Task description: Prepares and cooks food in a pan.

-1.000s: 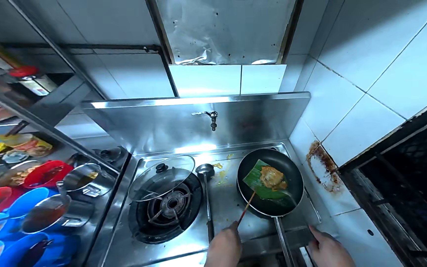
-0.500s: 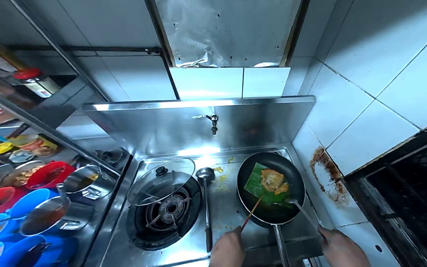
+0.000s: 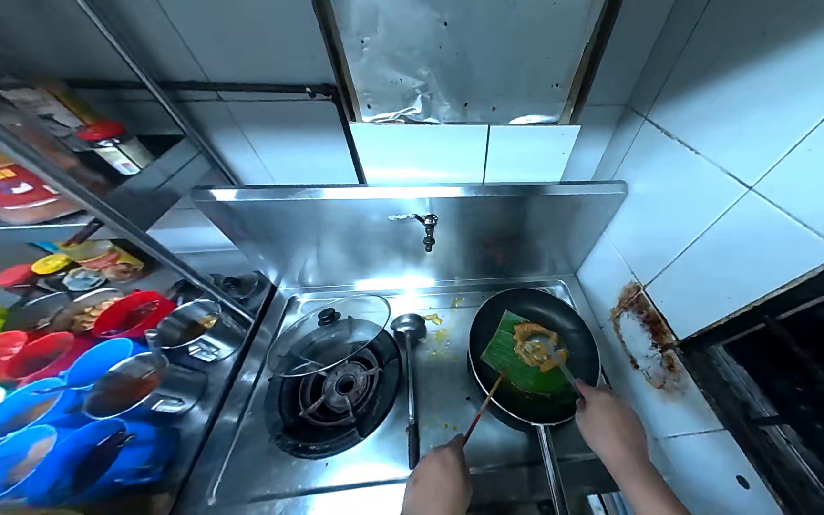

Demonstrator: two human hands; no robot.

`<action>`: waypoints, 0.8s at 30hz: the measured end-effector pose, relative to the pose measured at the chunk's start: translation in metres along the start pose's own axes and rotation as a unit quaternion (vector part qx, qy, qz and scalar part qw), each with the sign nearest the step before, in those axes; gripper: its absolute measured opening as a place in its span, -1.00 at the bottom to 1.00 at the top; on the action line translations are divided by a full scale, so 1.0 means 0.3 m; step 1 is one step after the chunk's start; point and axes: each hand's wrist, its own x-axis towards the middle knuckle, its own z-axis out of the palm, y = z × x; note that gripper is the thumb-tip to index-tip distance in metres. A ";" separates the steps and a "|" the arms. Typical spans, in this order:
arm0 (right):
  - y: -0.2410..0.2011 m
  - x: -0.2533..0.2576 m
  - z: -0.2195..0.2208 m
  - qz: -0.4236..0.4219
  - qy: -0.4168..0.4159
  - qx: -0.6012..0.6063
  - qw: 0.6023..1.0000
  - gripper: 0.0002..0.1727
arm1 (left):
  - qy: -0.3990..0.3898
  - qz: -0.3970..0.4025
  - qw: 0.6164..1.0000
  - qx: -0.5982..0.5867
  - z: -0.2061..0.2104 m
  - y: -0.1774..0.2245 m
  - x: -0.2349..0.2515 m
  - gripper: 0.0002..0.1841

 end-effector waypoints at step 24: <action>0.147 0.120 -0.147 -0.013 -0.014 0.003 1.000 -0.64 | -0.013 0.021 1.000 -0.003 0.048 -0.005 -0.102 -0.56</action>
